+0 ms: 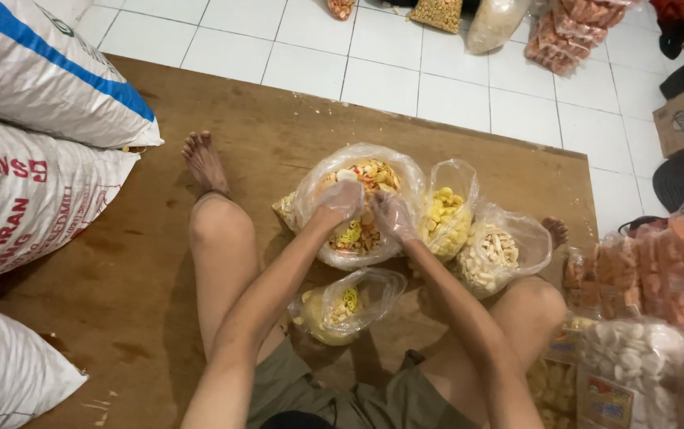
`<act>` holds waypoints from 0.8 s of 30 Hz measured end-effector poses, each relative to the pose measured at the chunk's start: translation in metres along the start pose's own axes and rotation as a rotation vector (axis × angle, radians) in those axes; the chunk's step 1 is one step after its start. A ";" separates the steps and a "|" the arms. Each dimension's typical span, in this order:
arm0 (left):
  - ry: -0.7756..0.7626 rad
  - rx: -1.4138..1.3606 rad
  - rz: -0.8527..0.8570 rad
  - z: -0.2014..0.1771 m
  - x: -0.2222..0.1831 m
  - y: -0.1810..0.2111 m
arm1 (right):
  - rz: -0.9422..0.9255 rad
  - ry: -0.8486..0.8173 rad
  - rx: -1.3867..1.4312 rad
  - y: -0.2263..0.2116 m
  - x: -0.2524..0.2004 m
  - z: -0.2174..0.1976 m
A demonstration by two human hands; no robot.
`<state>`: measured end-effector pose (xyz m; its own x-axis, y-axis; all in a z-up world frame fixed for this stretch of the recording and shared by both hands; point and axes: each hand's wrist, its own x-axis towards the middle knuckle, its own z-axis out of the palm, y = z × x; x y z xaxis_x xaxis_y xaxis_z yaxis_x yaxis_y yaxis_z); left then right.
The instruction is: Mixing and sorting various types of snacks in large plastic bags while sitting on the floor
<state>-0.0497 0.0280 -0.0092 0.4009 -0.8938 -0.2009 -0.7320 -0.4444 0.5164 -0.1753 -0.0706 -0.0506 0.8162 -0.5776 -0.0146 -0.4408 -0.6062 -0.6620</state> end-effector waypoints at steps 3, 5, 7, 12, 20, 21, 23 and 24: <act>-0.136 -0.262 -0.395 -0.022 -0.005 0.007 | 0.076 0.007 0.109 -0.028 -0.013 -0.029; 0.068 0.043 0.043 -0.007 0.003 -0.028 | 0.053 0.032 0.140 -0.040 -0.016 -0.047; 0.102 0.035 0.081 -0.020 -0.002 -0.030 | 0.089 0.046 0.121 -0.068 -0.025 -0.068; 0.094 0.124 0.177 -0.029 -0.046 -0.010 | 0.044 0.146 0.143 -0.076 -0.023 -0.099; -0.243 -0.240 0.585 0.162 -0.020 -0.055 | -0.030 -0.141 0.034 -0.133 -0.049 -0.154; -0.243 -0.243 0.586 0.201 -0.010 -0.063 | -0.029 -0.143 0.032 -0.148 -0.057 -0.157; -0.403 -1.124 1.015 0.279 0.010 -0.079 | 0.040 -0.315 -0.029 -0.177 -0.072 -0.163; -0.404 -1.125 1.015 0.275 0.005 -0.071 | 0.041 -0.315 -0.029 -0.175 -0.074 -0.160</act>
<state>-0.1471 0.0385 -0.2754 -0.2890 -0.8184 0.4968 0.2510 0.4360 0.8643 -0.2182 -0.0092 0.1866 0.8709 -0.4071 -0.2753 -0.4827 -0.6035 -0.6346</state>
